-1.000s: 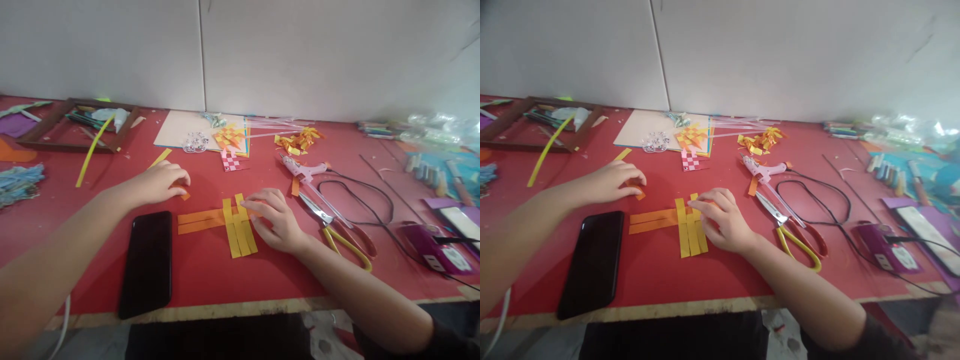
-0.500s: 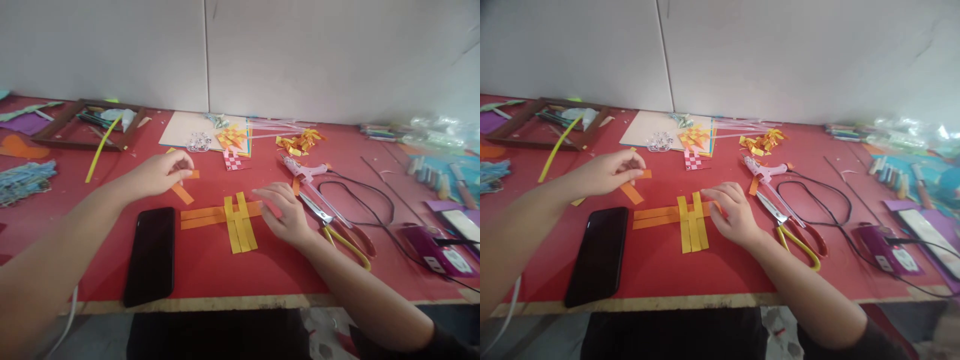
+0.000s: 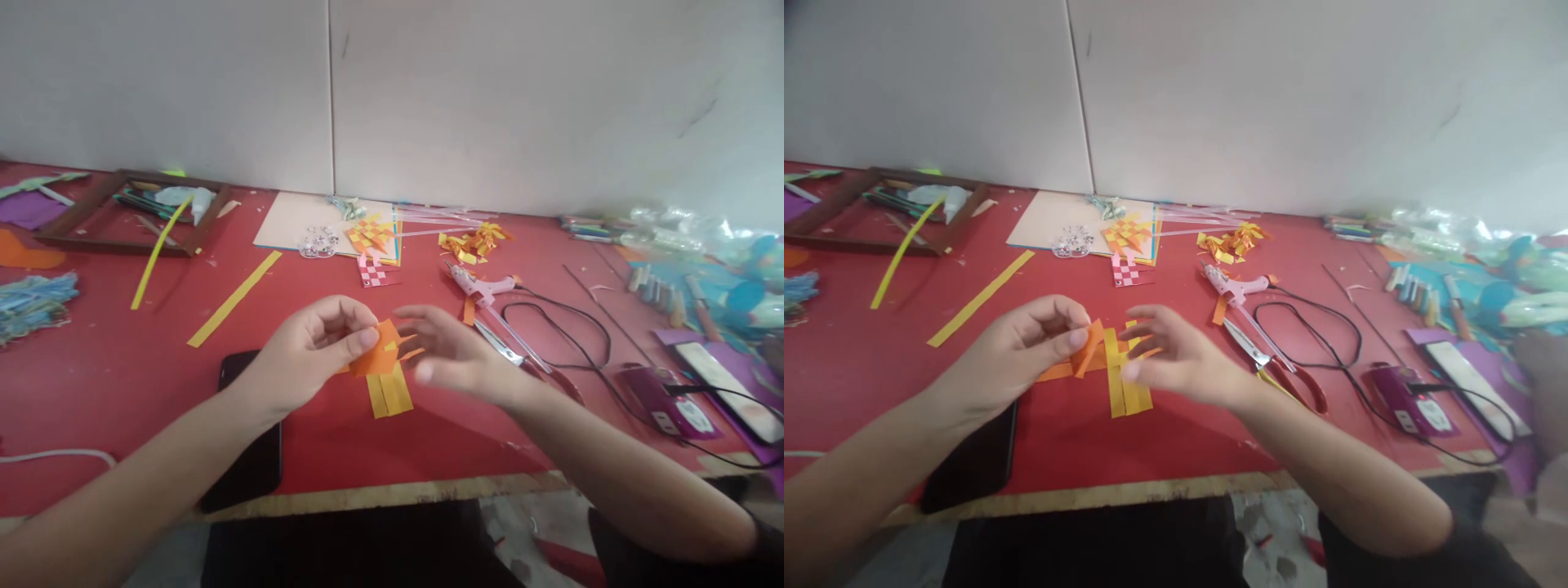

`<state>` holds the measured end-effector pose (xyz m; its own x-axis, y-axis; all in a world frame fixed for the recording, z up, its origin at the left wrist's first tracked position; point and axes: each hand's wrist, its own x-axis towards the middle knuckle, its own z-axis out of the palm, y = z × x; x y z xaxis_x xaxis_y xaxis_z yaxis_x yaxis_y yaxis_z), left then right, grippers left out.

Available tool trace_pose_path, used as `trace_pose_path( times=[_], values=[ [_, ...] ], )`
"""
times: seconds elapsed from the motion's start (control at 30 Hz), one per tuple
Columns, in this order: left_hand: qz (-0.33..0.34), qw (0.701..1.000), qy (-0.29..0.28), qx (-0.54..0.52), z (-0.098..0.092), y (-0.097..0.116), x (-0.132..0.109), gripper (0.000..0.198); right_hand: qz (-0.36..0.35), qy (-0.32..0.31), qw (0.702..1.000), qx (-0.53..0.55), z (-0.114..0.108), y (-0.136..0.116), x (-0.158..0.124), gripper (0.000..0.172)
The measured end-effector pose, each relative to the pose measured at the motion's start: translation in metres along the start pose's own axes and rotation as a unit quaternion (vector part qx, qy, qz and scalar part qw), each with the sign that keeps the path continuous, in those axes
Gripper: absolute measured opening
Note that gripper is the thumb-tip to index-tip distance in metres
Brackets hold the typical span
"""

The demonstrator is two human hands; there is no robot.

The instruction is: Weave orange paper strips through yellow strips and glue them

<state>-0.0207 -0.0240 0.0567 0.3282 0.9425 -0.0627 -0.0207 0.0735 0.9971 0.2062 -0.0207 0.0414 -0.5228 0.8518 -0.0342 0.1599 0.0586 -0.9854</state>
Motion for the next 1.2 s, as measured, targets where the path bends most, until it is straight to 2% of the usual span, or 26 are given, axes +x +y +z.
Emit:
trace_pose_path(
  times=[0.03,0.07,0.1,0.23,0.3,0.37,0.53,0.67,0.77,0.87,0.97,1.07,1.2],
  values=[
    [0.001,1.000,0.002,-0.010,0.005,-0.001,0.000,0.020,0.011,-0.029,0.999,0.025,0.015,-0.001,0.001,0.081],
    [0.004,1.000,0.006,-0.023,0.008,-0.001,-0.001,0.019,0.013,-0.037,0.999,0.033,0.028,-0.002,0.002,0.094],
    [0.007,0.999,0.012,-0.037,0.011,-0.002,-0.002,0.018,0.016,-0.029,0.999,0.028,0.038,-0.002,0.004,0.093],
    [0.024,0.996,0.049,-0.066,0.015,-0.003,-0.006,0.016,-0.029,0.089,0.994,0.052,0.059,0.002,0.011,0.038],
    [0.037,0.996,0.069,-0.029,0.016,-0.003,-0.007,0.015,-0.048,0.115,0.990,0.072,0.060,0.006,0.013,0.022],
    [0.051,0.995,0.085,0.020,0.017,-0.004,-0.007,0.017,-0.052,0.114,0.988,0.086,0.060,0.010,0.011,0.017],
    [0.102,0.989,0.077,0.079,0.023,-0.019,-0.010,0.039,-0.035,0.112,0.979,0.166,0.064,0.019,0.003,0.033],
    [0.105,0.990,0.035,0.088,0.026,-0.031,-0.014,0.039,-0.013,0.145,0.967,0.210,0.065,0.027,0.000,0.022],
    [0.108,0.986,0.061,0.115,0.024,-0.033,-0.015,0.036,0.020,0.193,0.945,0.263,0.061,0.032,-0.001,0.024],
    [0.052,0.988,0.077,0.122,0.015,-0.031,-0.015,0.029,0.028,0.248,0.924,0.290,0.052,0.036,-0.003,0.031],
    [-0.032,0.994,0.039,0.094,0.005,-0.028,-0.014,0.024,0.017,0.271,0.919,0.285,0.045,0.037,-0.008,0.031],
    [-0.049,0.995,0.037,0.082,0.000,-0.029,-0.014,0.027,0.027,0.255,0.928,0.271,0.041,0.038,-0.014,0.031],
    [-0.055,0.996,0.023,0.067,0.002,-0.033,-0.017,0.034,0.033,0.244,0.934,0.260,0.040,0.038,-0.018,0.030]
  ],
)
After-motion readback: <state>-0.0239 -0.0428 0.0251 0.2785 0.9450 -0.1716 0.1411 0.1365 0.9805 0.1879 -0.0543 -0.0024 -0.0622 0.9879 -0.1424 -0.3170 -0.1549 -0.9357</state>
